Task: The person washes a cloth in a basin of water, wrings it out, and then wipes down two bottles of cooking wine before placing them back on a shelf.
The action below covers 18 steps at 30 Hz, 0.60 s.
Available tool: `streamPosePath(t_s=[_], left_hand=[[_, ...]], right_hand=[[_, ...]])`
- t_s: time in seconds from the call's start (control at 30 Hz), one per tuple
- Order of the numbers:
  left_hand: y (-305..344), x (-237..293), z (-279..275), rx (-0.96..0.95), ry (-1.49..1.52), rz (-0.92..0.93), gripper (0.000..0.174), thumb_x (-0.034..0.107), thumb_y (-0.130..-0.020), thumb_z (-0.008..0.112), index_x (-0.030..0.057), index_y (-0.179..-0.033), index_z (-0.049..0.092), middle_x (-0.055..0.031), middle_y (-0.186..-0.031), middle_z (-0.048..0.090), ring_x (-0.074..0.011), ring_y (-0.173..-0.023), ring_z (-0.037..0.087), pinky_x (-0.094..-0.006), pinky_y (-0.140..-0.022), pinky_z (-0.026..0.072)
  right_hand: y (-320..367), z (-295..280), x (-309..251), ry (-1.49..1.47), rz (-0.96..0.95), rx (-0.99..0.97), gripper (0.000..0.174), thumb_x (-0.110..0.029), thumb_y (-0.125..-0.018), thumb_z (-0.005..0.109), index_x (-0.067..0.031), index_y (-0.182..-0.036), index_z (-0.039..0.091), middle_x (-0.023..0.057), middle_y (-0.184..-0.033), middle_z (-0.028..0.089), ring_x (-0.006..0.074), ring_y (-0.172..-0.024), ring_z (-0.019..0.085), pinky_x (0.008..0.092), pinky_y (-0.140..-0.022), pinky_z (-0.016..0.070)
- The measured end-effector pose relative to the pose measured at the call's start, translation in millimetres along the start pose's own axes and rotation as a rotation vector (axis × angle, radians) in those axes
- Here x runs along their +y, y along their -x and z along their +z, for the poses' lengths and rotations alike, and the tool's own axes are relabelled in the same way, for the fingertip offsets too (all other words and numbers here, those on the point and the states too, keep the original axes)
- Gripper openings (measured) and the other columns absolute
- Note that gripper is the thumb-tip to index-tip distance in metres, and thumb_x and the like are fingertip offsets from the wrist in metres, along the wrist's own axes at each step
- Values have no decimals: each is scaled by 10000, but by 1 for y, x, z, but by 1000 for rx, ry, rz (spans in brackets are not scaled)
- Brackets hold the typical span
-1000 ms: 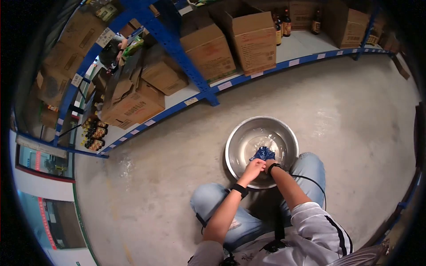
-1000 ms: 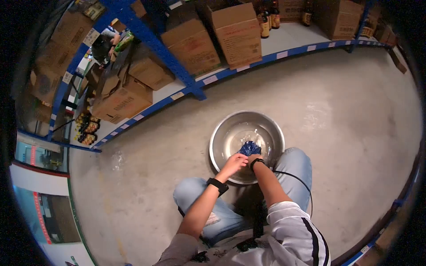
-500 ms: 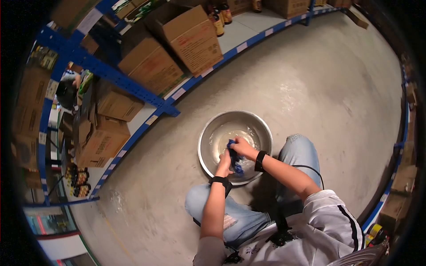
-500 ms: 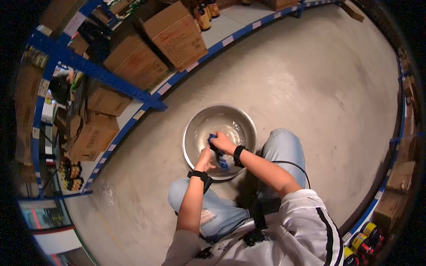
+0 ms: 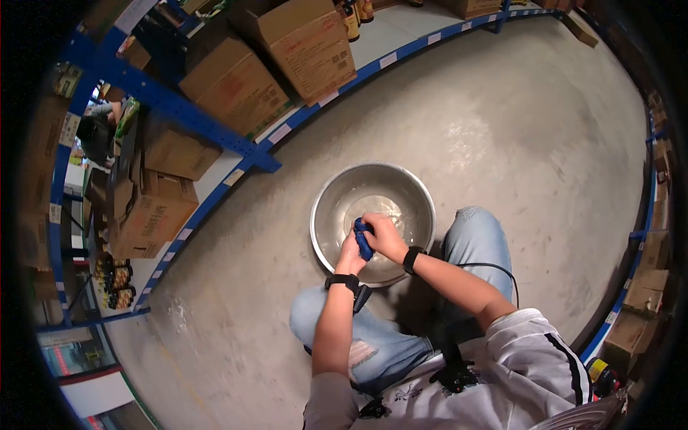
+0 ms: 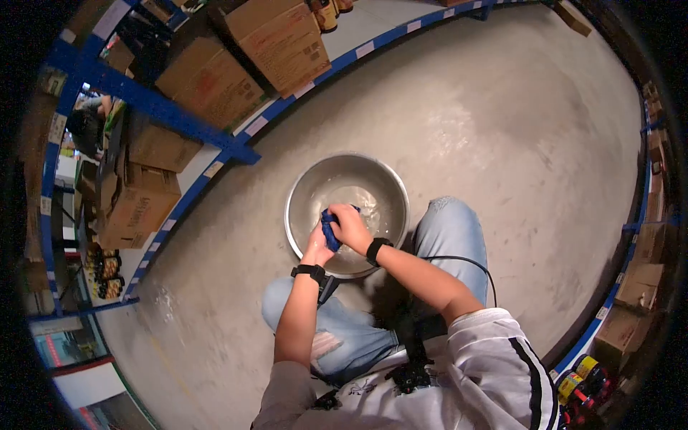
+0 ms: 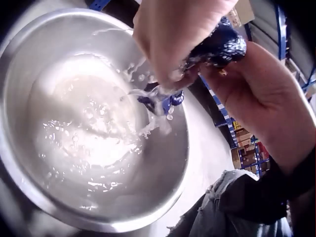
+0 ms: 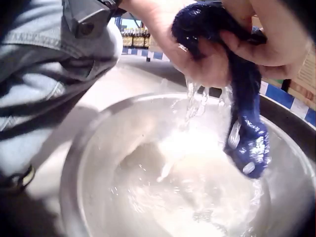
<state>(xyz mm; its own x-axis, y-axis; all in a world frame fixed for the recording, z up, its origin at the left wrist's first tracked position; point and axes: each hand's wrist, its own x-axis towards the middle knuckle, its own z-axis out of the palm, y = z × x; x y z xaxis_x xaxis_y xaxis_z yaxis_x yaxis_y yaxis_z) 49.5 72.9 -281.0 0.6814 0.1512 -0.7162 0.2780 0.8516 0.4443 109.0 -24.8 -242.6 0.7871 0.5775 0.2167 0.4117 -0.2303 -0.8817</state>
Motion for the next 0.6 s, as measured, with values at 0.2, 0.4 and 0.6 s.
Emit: streamPosePath(t_s=[0.2,0.4,0.6], left_hand=[[-9,2,-20,-10,-24,43,373,383,-877,434,117,-1138,457,-91,-1093,529,-198,-971,526,-389,-807,445],[20,11,-16,297,-426,9,617,339,-766,554,101,-1278,306,-140,-1325,238,-325,-1149,344,-528,-841,339],[31,12,-28,349,-80,-50,519,298,-769,537,102,-1212,350,-131,-1265,307,-298,-1158,338,-522,-874,333]], right_hand=[[-15,2,34,58,225,91,163,-31,-650,568,31,-794,523,237,-732,549,394,-748,542,444,-663,429],[-9,-8,82,597,528,-122,492,-48,-647,597,-53,-1096,397,162,-1042,463,381,-944,491,441,-751,449],[28,18,101,648,661,-333,606,-137,-751,548,-227,-1298,302,75,-1378,241,329,-1205,318,486,-903,360]])
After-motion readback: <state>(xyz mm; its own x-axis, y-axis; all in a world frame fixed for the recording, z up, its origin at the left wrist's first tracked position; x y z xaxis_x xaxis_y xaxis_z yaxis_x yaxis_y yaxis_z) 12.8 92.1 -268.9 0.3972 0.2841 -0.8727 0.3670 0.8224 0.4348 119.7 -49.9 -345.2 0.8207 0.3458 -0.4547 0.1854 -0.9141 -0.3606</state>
